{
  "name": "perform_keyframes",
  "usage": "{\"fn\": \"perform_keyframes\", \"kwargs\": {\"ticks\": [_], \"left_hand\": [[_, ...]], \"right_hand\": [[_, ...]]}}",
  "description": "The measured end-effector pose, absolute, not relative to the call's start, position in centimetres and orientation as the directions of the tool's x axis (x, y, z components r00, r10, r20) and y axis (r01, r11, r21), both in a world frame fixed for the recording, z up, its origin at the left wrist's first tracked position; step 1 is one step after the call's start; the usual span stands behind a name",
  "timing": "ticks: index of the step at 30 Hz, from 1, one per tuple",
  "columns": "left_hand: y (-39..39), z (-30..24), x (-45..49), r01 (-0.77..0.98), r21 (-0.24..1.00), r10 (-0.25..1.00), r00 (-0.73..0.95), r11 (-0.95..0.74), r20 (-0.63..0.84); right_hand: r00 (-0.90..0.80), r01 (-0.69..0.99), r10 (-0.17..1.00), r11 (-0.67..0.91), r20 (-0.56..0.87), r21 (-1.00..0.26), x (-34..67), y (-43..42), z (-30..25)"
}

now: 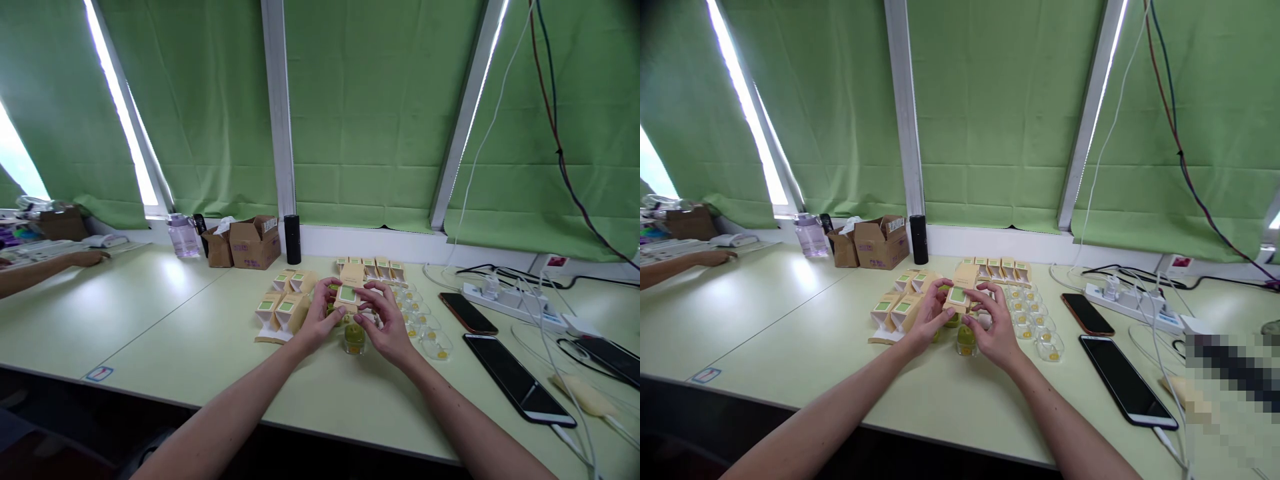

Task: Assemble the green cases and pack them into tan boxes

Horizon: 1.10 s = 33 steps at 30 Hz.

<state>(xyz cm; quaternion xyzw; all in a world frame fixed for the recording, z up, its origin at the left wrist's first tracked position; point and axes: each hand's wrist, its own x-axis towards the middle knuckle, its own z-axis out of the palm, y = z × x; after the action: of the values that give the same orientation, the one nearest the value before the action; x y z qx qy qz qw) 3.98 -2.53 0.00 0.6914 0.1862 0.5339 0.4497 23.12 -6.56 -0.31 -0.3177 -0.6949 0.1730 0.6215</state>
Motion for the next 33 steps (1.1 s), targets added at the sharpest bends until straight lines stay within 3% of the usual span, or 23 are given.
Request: {"fn": "perform_keyframes", "kwargs": {"ticks": [11,33], "left_hand": [[-2.46,0.16,4.03,0.005,0.693,0.658,0.318,-0.721,0.683],[-1.90,-0.08,4.36,0.102,0.600,0.606,0.226,-0.793,0.762]], "right_hand": [[0.007,0.208,0.654,0.739,0.756,-0.641,23.12,-6.37,-0.36],[0.040,0.194,0.697,0.698,0.716,-0.689,23.04,-6.13,-0.57]]}}
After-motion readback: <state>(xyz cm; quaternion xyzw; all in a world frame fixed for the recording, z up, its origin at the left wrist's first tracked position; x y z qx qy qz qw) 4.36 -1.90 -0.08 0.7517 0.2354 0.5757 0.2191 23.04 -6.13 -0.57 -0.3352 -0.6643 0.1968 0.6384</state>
